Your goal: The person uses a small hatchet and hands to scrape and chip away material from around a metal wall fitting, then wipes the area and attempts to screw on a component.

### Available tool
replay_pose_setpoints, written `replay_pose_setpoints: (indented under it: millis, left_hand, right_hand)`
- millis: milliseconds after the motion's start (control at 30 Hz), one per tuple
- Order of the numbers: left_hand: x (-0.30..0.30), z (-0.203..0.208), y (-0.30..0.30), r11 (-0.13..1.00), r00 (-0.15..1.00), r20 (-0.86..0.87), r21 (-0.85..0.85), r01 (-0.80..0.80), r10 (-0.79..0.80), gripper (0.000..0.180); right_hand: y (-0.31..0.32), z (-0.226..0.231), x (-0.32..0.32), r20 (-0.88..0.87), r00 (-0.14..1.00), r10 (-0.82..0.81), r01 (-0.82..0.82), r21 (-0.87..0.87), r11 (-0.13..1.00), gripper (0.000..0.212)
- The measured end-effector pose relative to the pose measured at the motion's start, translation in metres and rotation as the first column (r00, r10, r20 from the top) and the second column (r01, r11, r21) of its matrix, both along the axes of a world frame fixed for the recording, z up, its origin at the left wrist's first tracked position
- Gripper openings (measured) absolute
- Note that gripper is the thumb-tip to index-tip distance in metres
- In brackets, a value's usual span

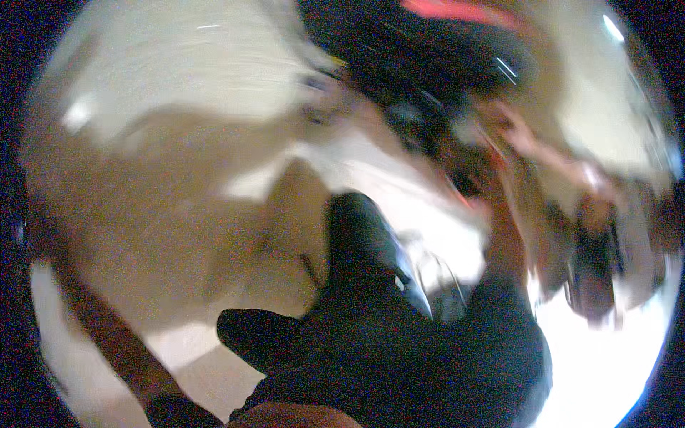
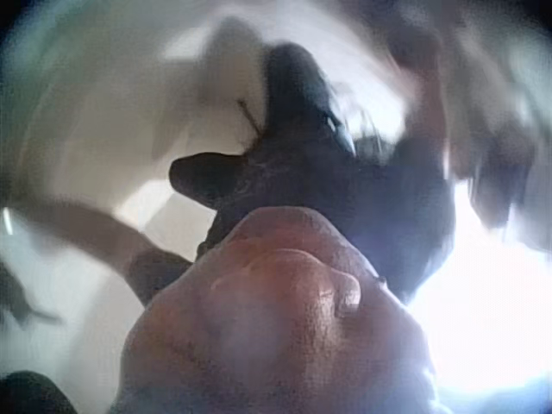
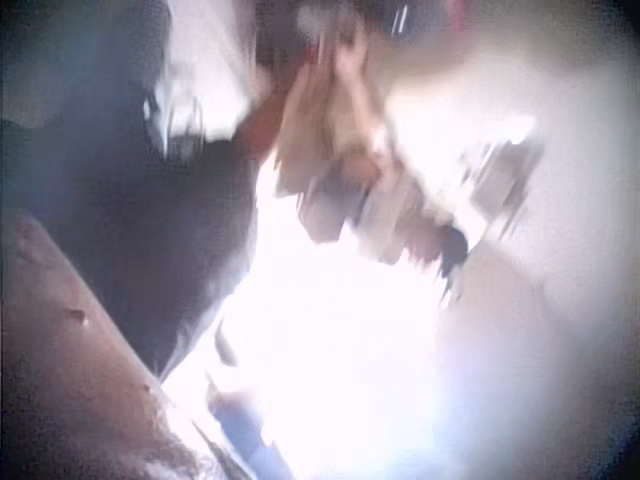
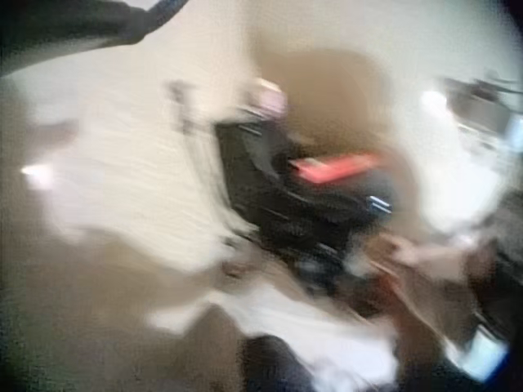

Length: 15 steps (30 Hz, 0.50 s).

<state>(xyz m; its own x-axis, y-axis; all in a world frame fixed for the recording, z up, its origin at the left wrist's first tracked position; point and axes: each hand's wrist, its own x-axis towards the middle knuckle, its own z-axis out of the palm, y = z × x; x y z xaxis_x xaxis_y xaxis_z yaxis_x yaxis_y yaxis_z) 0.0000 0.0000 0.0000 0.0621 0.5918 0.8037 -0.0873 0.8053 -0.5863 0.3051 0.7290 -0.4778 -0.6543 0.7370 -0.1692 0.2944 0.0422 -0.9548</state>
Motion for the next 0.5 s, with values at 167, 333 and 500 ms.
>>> replay_pose_setpoints:
  millis: [167, 333, 500]
  left_hand:
    - [-0.005, 0.028, 0.031, 0.964, 0.992, -0.02, 0.235, 0.123, -0.122, 0.043]
    - [0.049, 0.024, 0.015, 0.893, 0.963, -0.129, 0.36, 0.269, -0.238, 0.043]
    - [0.036, 0.042, 0.056, 0.659, 0.848, -0.166, 0.56, 0.502, -0.504, 0.044]
  right_hand:
    - [-0.059, 0.06, -0.008, 0.009, 0.988, 0.157, -0.155, 0.189, 0.97, 0.031]
    - [-0.175, 0.177, -0.062, 0.036, 0.833, 0.553, -0.525, 0.368, 0.767, 0.029]
    - [-0.301, 0.301, -0.17, -0.372, 0.513, 0.774, -0.799, 0.122, 0.588, 0.029]
